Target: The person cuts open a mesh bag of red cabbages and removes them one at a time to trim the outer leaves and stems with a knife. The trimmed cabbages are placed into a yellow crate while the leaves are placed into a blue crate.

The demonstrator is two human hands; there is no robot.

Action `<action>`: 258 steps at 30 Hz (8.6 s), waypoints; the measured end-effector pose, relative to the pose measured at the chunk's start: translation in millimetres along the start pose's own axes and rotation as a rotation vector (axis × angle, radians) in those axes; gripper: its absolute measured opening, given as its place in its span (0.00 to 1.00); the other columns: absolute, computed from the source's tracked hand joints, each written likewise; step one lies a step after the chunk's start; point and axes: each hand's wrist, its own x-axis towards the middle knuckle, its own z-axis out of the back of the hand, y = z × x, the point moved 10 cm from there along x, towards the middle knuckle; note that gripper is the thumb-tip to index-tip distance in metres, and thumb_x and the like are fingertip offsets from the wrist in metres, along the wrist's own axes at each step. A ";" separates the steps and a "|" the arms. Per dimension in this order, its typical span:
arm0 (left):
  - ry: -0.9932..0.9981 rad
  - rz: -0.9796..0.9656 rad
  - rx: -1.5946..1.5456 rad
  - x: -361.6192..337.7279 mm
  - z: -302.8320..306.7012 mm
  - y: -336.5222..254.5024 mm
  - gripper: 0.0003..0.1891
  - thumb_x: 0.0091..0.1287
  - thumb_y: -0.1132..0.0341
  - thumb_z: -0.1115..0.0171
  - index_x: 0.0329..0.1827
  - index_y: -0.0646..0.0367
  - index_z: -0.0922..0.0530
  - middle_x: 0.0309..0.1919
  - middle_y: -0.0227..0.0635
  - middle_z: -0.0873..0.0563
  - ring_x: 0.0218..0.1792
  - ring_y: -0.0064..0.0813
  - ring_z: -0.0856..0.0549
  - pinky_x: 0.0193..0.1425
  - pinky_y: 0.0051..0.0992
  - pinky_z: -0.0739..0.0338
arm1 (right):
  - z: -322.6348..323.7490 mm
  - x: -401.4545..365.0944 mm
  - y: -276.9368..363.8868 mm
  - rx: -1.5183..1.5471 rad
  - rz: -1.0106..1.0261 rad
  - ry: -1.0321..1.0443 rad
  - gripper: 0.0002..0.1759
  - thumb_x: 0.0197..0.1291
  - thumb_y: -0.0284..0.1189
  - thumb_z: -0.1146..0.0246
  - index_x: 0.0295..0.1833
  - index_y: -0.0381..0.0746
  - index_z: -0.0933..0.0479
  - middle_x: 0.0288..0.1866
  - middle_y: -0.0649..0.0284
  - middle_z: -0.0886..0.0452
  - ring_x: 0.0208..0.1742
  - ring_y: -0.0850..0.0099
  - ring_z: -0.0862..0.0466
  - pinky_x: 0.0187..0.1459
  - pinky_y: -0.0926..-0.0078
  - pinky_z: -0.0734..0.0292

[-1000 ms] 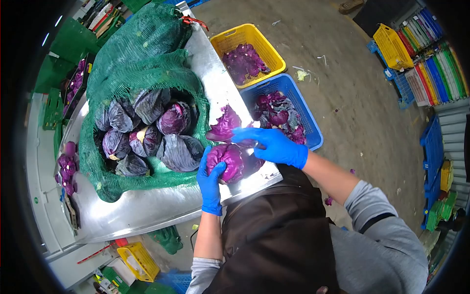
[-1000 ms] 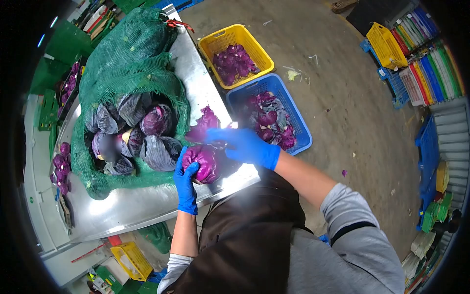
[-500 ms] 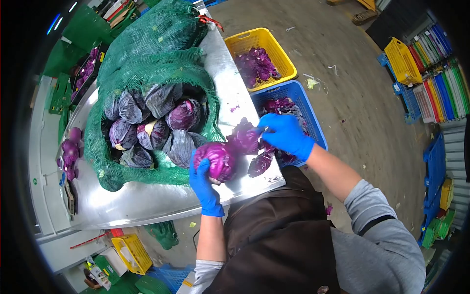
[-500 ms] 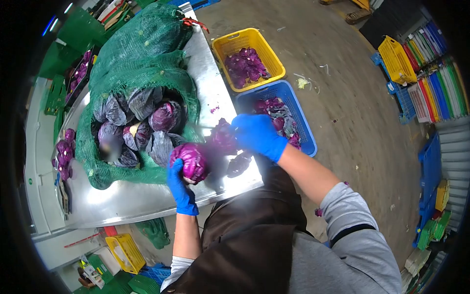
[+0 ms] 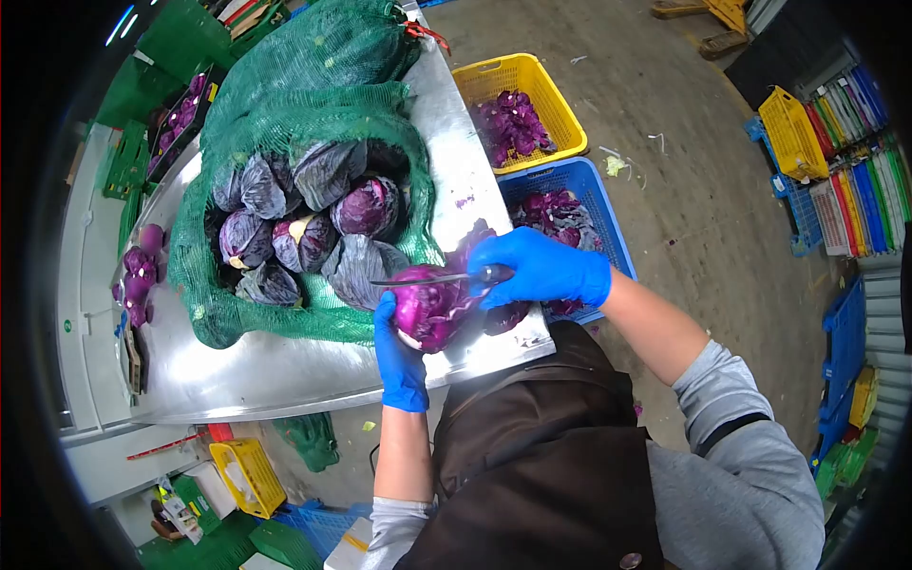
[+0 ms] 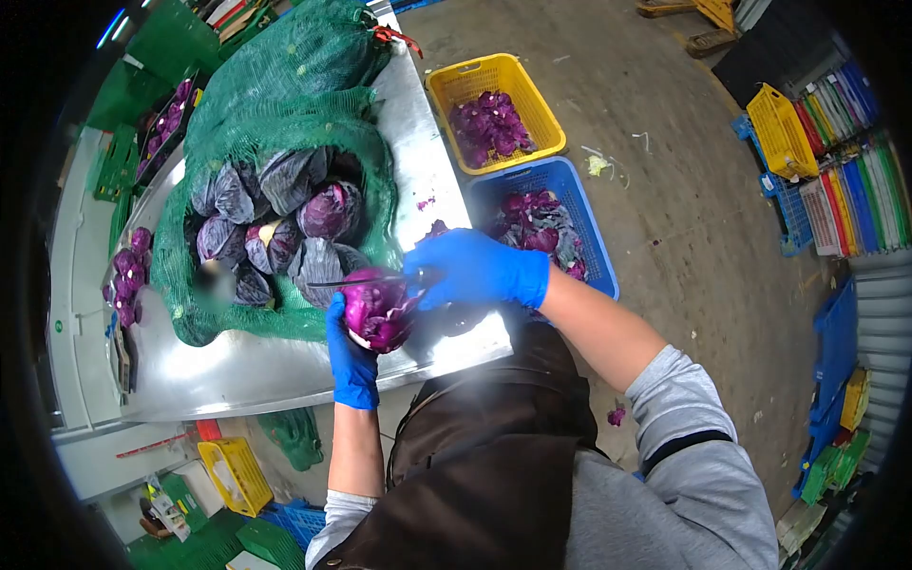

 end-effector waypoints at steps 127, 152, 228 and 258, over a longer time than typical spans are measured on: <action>0.157 -1.076 1.279 -22.7 -52.0 -90.7 0.27 0.56 0.73 0.31 0.60 0.62 0.26 0.64 0.48 0.28 0.66 0.47 0.30 0.70 0.40 0.39 | -66.0 22.1 -59.1 0.838 -0.066 -0.642 0.37 0.60 0.42 0.33 0.69 0.35 0.36 0.56 0.60 0.22 0.51 0.77 0.24 0.51 0.78 0.25; 0.238 -0.559 1.132 52.6 -28.0 -39.6 0.41 0.50 0.61 0.24 0.68 0.63 0.32 0.64 0.50 0.32 0.63 0.42 0.29 0.70 0.35 0.37 | -121.5 -46.8 -139.0 0.895 -0.753 -0.724 0.28 0.60 0.45 0.34 0.60 0.40 0.30 0.34 0.62 0.20 0.18 0.78 0.27 0.18 0.80 0.32; -0.017 -1.110 1.534 -20.6 -76.3 -62.5 0.34 0.60 0.64 0.30 0.67 0.65 0.36 0.58 0.38 0.25 0.54 0.28 0.21 0.60 0.25 0.27 | -35.6 -10.9 -73.8 0.143 -0.390 -0.556 0.36 0.56 0.47 0.32 0.64 0.38 0.30 0.56 0.56 0.20 0.54 0.68 0.19 0.56 0.70 0.26; 0.305 -0.298 1.075 86.3 -43.9 20.1 0.45 0.49 0.67 0.23 0.65 0.74 0.43 0.52 0.45 0.21 0.47 0.30 0.17 0.49 0.25 0.19 | -11.0 20.1 -80.3 -0.283 -0.519 -0.281 0.16 0.64 0.37 0.44 0.56 0.56 0.23 0.43 0.67 0.17 0.42 0.67 0.16 0.41 0.66 0.21</action>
